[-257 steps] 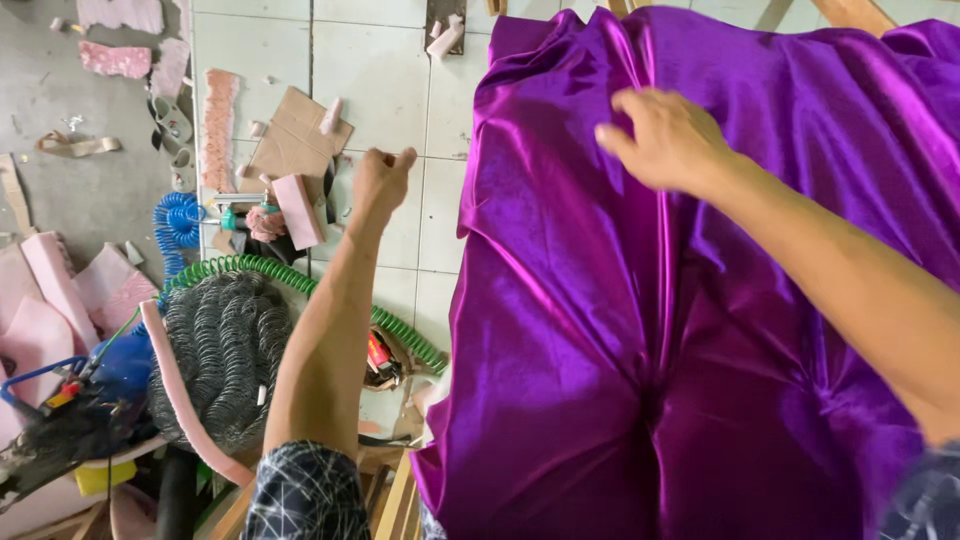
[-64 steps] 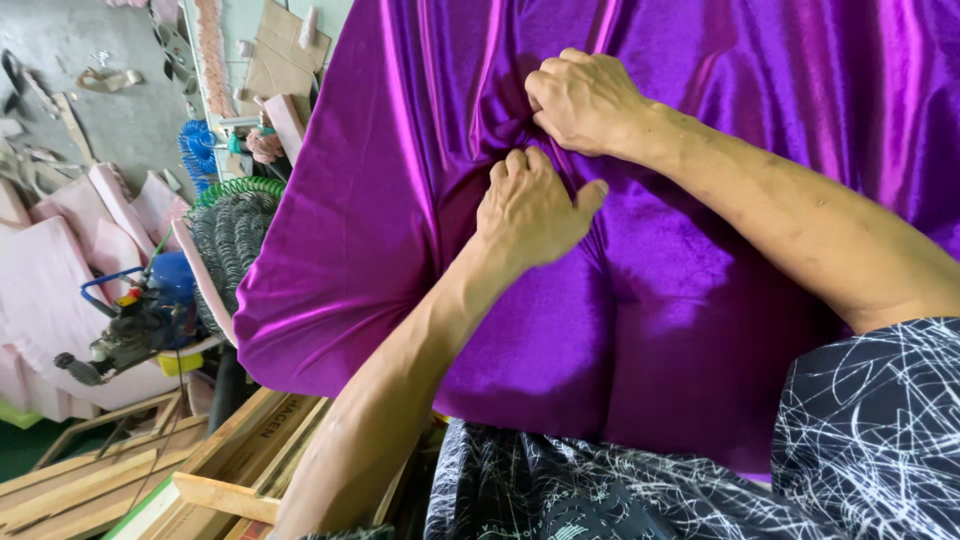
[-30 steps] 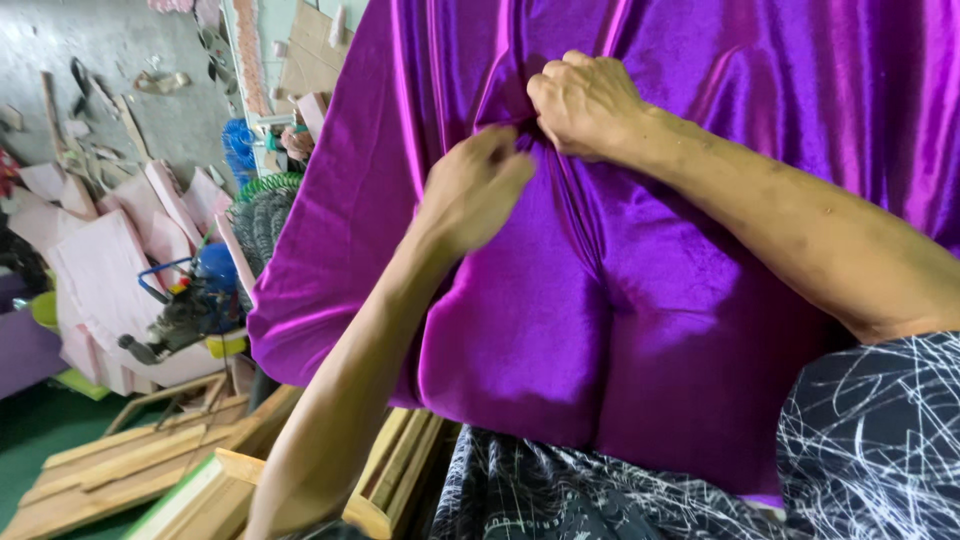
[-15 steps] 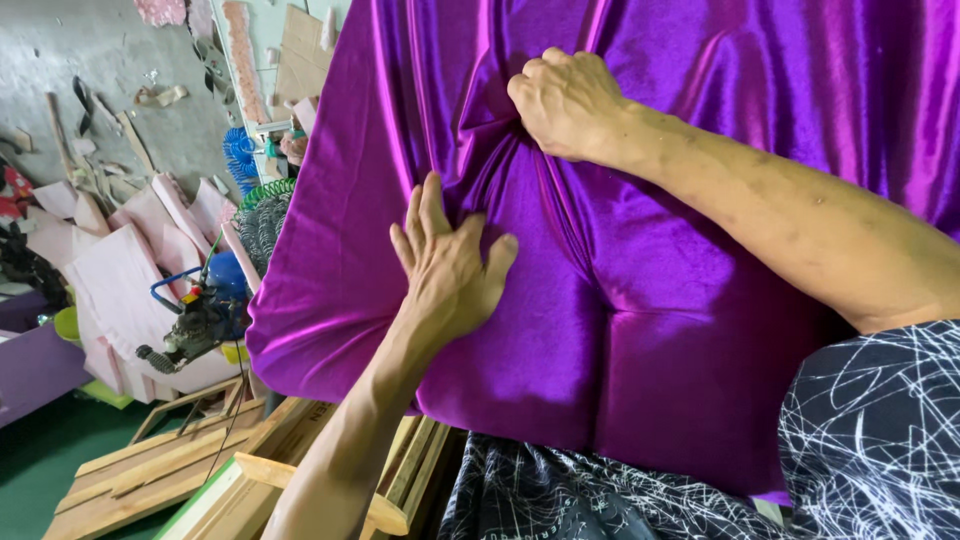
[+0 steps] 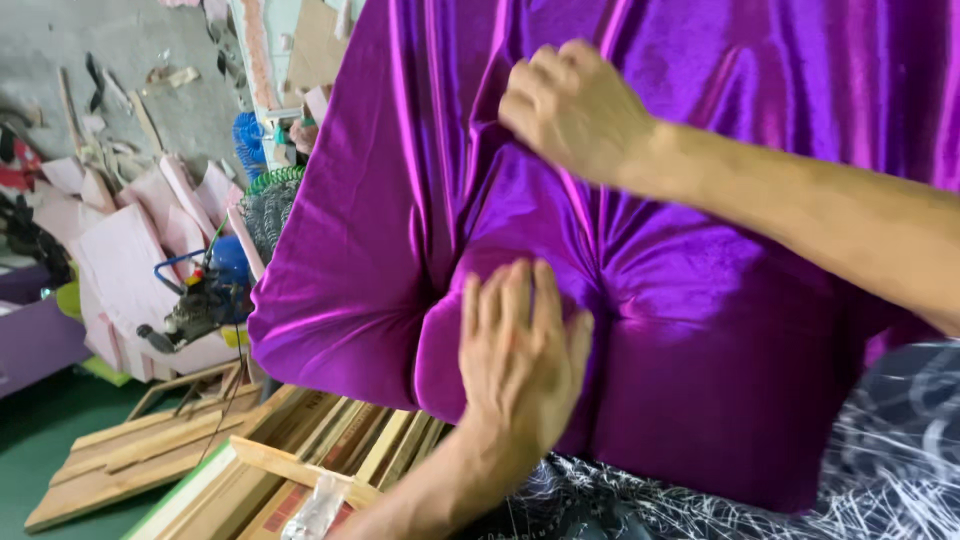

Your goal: The person pleats and smooths purple fabric over a padded furniture frame by hand, tucking the material into pre-made indentations to create a tufted pattern.

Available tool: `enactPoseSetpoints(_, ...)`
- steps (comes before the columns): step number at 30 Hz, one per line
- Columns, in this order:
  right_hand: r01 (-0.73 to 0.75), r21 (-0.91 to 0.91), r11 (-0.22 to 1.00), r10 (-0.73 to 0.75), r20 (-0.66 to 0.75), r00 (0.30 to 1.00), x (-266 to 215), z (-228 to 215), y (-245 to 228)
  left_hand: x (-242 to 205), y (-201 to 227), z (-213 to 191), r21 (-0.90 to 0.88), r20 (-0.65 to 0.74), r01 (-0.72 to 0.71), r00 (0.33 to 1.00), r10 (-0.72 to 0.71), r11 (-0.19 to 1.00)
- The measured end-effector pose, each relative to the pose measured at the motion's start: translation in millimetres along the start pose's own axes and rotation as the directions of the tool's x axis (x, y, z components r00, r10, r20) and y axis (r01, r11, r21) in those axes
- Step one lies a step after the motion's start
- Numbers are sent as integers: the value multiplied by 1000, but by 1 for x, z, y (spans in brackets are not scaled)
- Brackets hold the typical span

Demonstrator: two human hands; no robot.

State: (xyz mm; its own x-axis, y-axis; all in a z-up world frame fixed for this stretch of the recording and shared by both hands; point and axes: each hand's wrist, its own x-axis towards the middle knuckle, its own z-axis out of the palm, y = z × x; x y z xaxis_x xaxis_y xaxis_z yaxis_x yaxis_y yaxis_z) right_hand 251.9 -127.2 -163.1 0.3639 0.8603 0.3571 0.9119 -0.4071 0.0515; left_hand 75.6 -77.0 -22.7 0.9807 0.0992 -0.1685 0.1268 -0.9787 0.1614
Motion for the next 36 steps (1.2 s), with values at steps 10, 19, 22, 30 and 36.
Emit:
enactPoseSetpoints(10, 169, 849, 501, -357, 25, 934, -21, -37, -23, -8, -11, 19, -11, 49, 155, 987, -155, 988)
enactPoseSetpoints(19, 99, 644, 758, -247, 144, 958, -21, 0, -21, 26, -30, 42, 70, 220, 253, 940, -262, 965)
enactPoseSetpoints(22, 123, 568, 814, -256, 160, 953, -16, 8, -10, 35, -32, 46, 68, 137, 233, 961, -241, 970)
enactPoseSetpoints(30, 145, 436, 888, -247, 188, 950, -9, 24, 12, 37, -42, 29, -114, 130, 164, 980, -149, 980)
enactPoseSetpoints(36, 109, 537, 836, -183, 86, 979, -19, 34, 15, 16, -61, 15, -6, 159, 275, 950, -270, 962)
